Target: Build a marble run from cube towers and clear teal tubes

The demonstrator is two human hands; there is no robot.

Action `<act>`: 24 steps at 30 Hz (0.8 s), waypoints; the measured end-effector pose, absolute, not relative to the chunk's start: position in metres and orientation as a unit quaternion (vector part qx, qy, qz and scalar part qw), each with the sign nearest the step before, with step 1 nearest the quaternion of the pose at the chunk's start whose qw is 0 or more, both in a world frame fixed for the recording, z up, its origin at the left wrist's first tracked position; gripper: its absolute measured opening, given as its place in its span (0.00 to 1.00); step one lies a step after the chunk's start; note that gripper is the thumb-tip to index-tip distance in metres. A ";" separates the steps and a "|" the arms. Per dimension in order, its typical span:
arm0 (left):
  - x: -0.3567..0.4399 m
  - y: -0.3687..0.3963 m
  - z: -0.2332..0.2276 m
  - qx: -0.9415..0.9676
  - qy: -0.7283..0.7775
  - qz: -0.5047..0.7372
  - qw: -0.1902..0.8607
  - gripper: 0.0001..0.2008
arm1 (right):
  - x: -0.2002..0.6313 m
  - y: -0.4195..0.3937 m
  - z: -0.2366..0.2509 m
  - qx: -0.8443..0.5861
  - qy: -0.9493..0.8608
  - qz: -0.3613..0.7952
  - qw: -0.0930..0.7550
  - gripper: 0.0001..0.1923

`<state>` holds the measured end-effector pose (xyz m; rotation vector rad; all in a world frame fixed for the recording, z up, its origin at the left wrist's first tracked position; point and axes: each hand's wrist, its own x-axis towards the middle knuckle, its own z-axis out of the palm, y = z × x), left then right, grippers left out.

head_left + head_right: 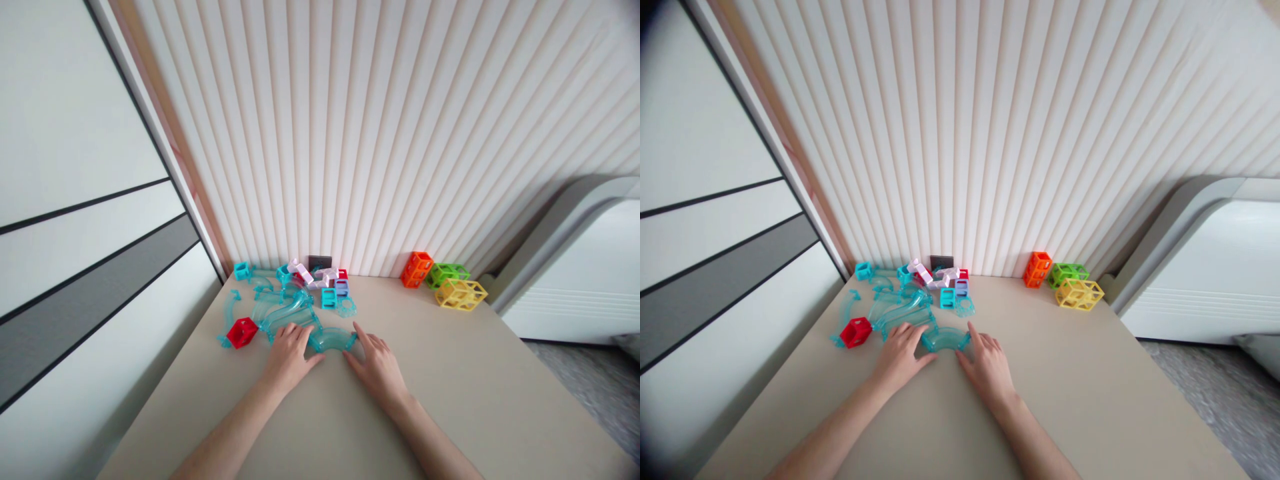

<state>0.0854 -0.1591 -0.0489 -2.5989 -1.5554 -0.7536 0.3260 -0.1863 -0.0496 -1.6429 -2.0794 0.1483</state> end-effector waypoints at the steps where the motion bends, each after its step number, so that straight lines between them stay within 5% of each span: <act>1: 0.086 -0.160 -0.049 -0.831 -0.500 -0.244 0.015 0.26 | 0.326 -0.186 -0.050 -0.599 -0.761 0.051 0.243 0.30; 24: 0.091 -0.168 -0.042 -0.844 -0.491 -0.206 0.059 0.25 | 0.327 -0.187 -0.049 -0.595 -0.776 0.016 0.208 0.32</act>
